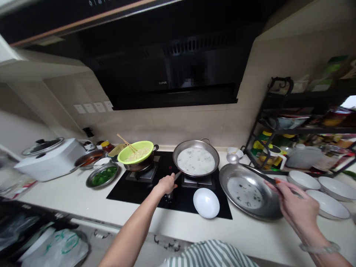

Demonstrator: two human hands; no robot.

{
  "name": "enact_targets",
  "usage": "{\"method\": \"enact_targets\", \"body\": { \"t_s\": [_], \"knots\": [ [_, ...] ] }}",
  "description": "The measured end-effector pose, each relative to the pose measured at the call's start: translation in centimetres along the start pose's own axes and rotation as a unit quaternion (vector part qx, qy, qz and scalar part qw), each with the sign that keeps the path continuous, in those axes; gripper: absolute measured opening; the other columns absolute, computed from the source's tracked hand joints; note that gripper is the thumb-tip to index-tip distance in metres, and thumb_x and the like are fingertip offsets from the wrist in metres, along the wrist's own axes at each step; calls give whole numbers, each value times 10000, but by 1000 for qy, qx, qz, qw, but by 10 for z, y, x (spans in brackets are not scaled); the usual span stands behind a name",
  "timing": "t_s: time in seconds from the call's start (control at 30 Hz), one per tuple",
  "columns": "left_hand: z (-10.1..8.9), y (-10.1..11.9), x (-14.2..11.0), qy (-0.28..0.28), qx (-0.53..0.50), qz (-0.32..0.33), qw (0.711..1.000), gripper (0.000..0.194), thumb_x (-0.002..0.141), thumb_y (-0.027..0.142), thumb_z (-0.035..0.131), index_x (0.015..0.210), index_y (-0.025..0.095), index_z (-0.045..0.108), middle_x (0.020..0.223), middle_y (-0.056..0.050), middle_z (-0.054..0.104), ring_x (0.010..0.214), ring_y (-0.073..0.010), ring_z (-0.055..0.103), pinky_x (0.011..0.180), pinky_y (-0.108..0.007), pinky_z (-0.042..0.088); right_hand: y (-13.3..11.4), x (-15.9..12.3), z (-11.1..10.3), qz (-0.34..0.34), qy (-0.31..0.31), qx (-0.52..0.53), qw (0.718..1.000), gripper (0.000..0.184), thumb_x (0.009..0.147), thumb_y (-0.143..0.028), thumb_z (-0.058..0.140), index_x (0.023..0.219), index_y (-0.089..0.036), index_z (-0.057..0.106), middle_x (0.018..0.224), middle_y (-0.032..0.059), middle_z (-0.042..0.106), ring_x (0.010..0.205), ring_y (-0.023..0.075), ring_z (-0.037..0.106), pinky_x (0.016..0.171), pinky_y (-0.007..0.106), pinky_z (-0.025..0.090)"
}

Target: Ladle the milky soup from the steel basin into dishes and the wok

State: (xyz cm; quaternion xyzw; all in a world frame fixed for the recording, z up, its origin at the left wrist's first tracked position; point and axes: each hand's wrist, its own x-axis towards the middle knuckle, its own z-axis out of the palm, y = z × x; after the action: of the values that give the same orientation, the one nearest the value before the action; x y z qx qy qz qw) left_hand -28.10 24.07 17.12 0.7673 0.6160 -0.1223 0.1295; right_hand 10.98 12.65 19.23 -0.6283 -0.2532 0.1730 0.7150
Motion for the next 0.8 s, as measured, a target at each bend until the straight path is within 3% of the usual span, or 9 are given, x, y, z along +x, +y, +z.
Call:
{"method": "enact_targets", "body": {
  "t_s": [0.07,0.13,0.27,0.37,0.57,0.7,0.8],
  "knots": [
    [1,0,0,1,3,-3,1000,479,836,371,519,1264,179,422,1132,-167,637,1038,-305,633,792,-372,498,-7,1,25,64,-39,78,994,283,547,-326,767,758,-167,666,807,59,702,751,238,704,832,364,541],
    [2,-1,1,3,4,-6,1000,483,837,378,515,1266,179,421,1126,-165,638,1036,-302,634,791,-369,498,-7,3,47,88,-93,80,989,243,544,-322,754,715,-175,662,773,54,704,731,235,708,764,328,556],
    [2,0,2,5,6,-17,1000,472,827,397,520,1239,181,442,1099,-152,649,1012,-298,643,776,-361,500,7,12,74,-4,-192,-48,980,196,642,-347,667,763,-194,686,750,54,722,741,237,712,749,320,548],
    [3,1,2,7,8,-28,1000,458,826,382,519,1236,192,445,1084,-139,657,1004,-286,646,771,-349,499,20,22,83,-74,-267,-113,954,191,692,-352,595,781,-208,682,753,53,732,752,245,715,718,324,548],
    [5,3,-1,17,17,-52,998,437,845,363,487,1248,206,421,1074,-138,659,1009,-291,641,748,-359,501,31,40,92,-139,-399,-166,891,192,751,-358,531,814,-232,661,763,34,736,765,239,717,718,322,529],
    [4,6,-3,16,22,-71,997,399,850,361,483,1222,220,443,1067,-128,658,1006,-283,640,748,-354,500,27,46,101,-117,-438,-169,875,184,756,-338,522,811,-224,655,686,20,725,718,238,716,717,328,515],
    [4,9,-3,17,23,-89,996,414,850,374,488,1237,235,442,1073,-119,656,1015,-278,637,761,-351,499,24,51,109,-66,-429,-140,890,147,724,-320,562,750,-214,661,629,16,706,659,240,711,661,311,508]
  ]
}}
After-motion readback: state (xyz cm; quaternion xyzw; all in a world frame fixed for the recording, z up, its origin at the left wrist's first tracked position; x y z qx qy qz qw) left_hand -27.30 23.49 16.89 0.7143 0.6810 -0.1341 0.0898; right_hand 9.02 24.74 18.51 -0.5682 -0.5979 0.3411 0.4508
